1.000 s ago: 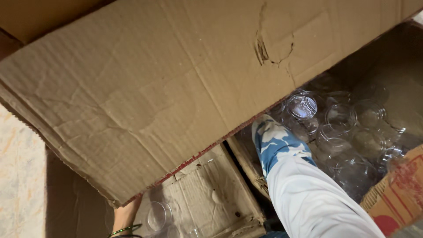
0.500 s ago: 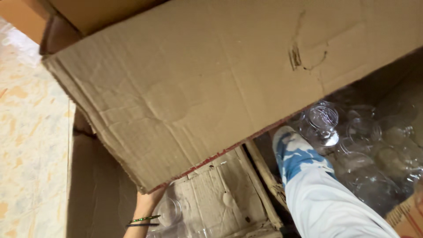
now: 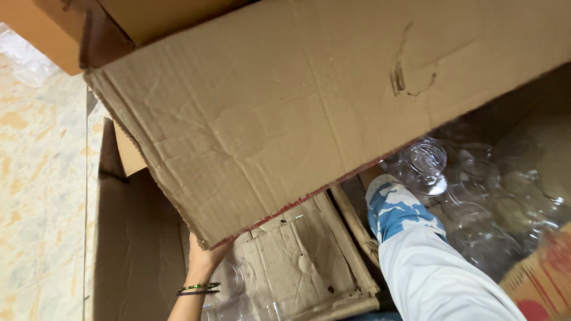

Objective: The person sits on the floor and nests clear plastic cups into stacked columns by hand, then places the nested stacks into an open cardboard box, occasionally reaching into the box to arrange the stacks.

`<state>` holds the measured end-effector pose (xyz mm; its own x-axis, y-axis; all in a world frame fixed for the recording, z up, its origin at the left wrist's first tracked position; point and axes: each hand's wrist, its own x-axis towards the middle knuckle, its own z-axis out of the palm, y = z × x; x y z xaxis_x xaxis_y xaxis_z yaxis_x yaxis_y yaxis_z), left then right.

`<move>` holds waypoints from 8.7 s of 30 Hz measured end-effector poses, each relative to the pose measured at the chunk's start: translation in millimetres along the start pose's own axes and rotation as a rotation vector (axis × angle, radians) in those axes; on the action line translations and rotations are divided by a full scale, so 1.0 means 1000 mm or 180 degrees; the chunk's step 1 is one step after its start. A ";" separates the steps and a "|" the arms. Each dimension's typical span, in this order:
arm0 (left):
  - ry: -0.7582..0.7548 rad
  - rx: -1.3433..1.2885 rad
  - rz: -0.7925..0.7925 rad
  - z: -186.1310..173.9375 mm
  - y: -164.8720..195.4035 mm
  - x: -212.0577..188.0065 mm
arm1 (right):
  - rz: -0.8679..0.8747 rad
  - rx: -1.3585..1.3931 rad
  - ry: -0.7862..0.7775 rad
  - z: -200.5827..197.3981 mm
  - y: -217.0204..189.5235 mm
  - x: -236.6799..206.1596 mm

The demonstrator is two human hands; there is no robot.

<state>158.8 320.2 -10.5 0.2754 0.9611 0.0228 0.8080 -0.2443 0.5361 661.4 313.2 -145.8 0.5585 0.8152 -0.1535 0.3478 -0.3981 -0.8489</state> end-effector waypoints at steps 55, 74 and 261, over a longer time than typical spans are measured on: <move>-0.0867 -0.6098 -0.0649 -0.082 -0.047 -0.326 | -0.1549 0.0489 -0.0149 0.015 -0.039 -0.563; -0.1061 -0.5268 -0.0770 -0.067 0.020 -0.388 | -0.1873 -0.1564 -0.0912 0.002 -0.090 -0.600; -0.1305 -0.0926 0.1453 -0.095 0.080 -0.430 | -0.1561 0.0793 -0.2582 -0.017 -0.121 -0.642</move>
<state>55.5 -99.8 102.4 0.7773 0.6291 0.0096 0.4067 -0.5140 0.7553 273.1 -169.3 64.1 -0.3251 0.9454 0.0229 0.1822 0.0863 -0.9795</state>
